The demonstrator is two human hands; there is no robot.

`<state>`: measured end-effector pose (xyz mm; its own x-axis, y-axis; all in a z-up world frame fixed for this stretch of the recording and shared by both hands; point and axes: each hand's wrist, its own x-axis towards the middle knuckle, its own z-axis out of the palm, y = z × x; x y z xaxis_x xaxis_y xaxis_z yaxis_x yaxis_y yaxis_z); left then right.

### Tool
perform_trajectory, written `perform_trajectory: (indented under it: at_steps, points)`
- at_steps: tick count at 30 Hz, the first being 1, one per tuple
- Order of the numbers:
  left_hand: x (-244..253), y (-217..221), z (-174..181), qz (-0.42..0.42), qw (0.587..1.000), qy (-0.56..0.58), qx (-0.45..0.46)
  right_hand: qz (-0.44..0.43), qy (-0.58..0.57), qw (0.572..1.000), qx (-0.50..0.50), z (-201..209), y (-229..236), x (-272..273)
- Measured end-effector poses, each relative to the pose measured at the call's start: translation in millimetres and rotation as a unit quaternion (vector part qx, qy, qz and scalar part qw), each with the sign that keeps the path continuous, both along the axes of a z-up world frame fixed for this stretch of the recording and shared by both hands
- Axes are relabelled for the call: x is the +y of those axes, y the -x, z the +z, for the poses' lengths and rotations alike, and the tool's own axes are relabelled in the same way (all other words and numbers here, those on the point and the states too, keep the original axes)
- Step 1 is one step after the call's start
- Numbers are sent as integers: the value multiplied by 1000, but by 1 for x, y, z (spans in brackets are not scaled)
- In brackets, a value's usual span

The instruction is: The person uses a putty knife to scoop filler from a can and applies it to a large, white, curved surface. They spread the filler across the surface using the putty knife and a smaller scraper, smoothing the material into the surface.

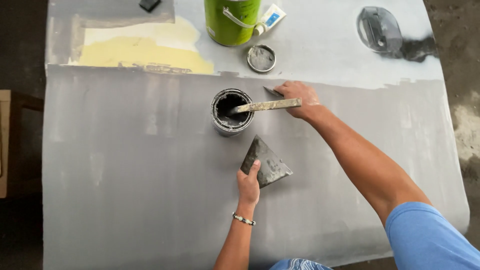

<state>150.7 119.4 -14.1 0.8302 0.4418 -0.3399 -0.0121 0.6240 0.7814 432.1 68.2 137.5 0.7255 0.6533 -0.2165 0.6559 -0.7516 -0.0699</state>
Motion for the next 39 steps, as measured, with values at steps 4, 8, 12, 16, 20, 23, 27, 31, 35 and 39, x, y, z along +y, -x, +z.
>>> perform_trajectory:
  at_steps: [4,8,12,16,20,23,27,31,35,39]
  points:
    - [16,2,43,10,1000,21,7,-11,-4,1000,-12,-13,19,-8]
    - [14,11,34,15,999,41,2,-46,-27,998,-20,-19,55,-26]
    - [18,16,35,19,995,93,12,9,-65,996,-53,-18,94,-41]
    - [21,22,41,19,993,114,9,18,-65,996,-66,-19,131,-55]
    - [21,27,39,35,995,94,-4,23,-61,995,-72,-20,168,-70]
    - [20,32,35,40,996,83,7,20,-49,998,-37,-15,193,-80]
    - [25,39,54,37,991,127,17,-25,-18,997,71,9,206,-92]
    - [24,45,58,49,987,154,19,-81,-164,980,73,40,207,-108]
    - [13,37,61,35,989,141,32,-283,-281,881,253,70,200,-114]
    - [3,26,62,30,986,164,14,-193,-278,931,139,62,165,-133]
